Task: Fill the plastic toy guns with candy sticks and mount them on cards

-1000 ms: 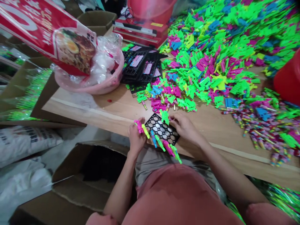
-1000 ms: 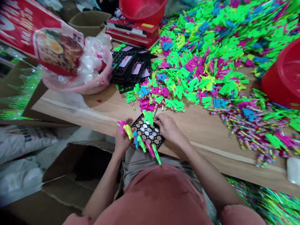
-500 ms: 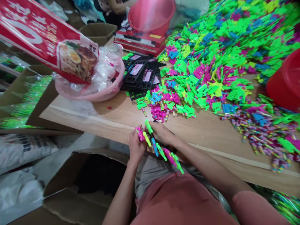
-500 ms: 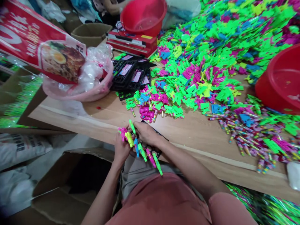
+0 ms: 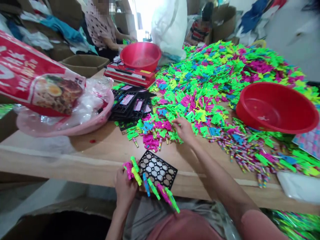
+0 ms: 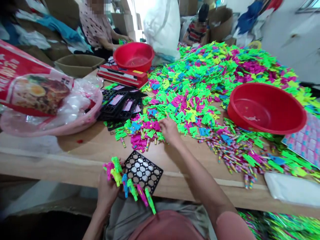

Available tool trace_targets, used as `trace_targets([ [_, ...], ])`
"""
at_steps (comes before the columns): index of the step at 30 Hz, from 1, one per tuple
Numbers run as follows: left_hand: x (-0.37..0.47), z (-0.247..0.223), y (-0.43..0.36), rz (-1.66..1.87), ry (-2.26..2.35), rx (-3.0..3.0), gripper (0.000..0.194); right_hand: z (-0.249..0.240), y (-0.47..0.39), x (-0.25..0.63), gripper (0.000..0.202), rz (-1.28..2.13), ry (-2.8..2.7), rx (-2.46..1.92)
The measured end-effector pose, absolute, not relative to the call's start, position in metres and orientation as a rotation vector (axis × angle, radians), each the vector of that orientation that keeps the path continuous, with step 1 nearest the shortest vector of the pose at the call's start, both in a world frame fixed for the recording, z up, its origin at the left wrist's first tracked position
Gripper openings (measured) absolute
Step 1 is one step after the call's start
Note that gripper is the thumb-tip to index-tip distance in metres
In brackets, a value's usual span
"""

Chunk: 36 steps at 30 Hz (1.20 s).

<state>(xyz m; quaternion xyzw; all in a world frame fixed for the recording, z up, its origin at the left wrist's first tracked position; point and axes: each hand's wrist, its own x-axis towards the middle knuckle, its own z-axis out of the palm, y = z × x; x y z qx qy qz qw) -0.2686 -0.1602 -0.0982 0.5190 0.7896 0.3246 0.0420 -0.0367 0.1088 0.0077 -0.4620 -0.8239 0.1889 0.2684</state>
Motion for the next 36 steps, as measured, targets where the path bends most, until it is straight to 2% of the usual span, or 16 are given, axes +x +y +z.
trace_targets([
  [3, -0.27, -0.1, -0.16, 0.976, 2.452, 1.612, 0.036, 0.004, 0.145, -0.004, 0.034, 0.421, -2.171, -1.442],
  [5, -0.27, -0.097, -0.159, 0.978, 2.45, 1.63, 0.036, -0.005, 0.15, 0.006, 0.049, 0.43, -2.207, -1.46],
  [7, -0.269, -0.093, -0.158, 0.986, 2.423, 1.651, 0.037, -0.015, 0.141, 0.006, 0.064, 0.439, -2.267, -1.455],
  [10, -0.267, -0.085, -0.155, 1.008, 2.396, 1.654, 0.039, -0.025, 0.111, -0.002, 0.072, 0.446, -2.345, -1.442],
  [16, -0.263, -0.078, -0.155, 0.986, 2.394, 1.613, 0.038, -0.016, 0.063, 0.001, 0.065, 0.637, -2.461, -1.361],
  [19, -0.261, -0.077, -0.156, 0.941, 2.447, 1.597, 0.034, -0.005, 0.07, 0.012, 0.05, 0.706, -2.42, -1.33],
  [23, -0.259, -0.072, -0.155, 0.936, 2.426, 1.634, 0.037, 0.0, 0.099, 0.019, 0.031, 0.552, -2.413, -1.27],
  [32, -0.256, -0.067, -0.153, 0.937, 2.404, 1.615, 0.038, -0.019, 0.1, 0.031, 0.036, 0.498, -2.527, -1.154],
  [36, -0.257, -0.07, -0.154, 0.912, 2.408, 1.614, 0.041, -0.025, 0.092, 0.046, 0.05, 0.531, -2.512, -1.124],
])
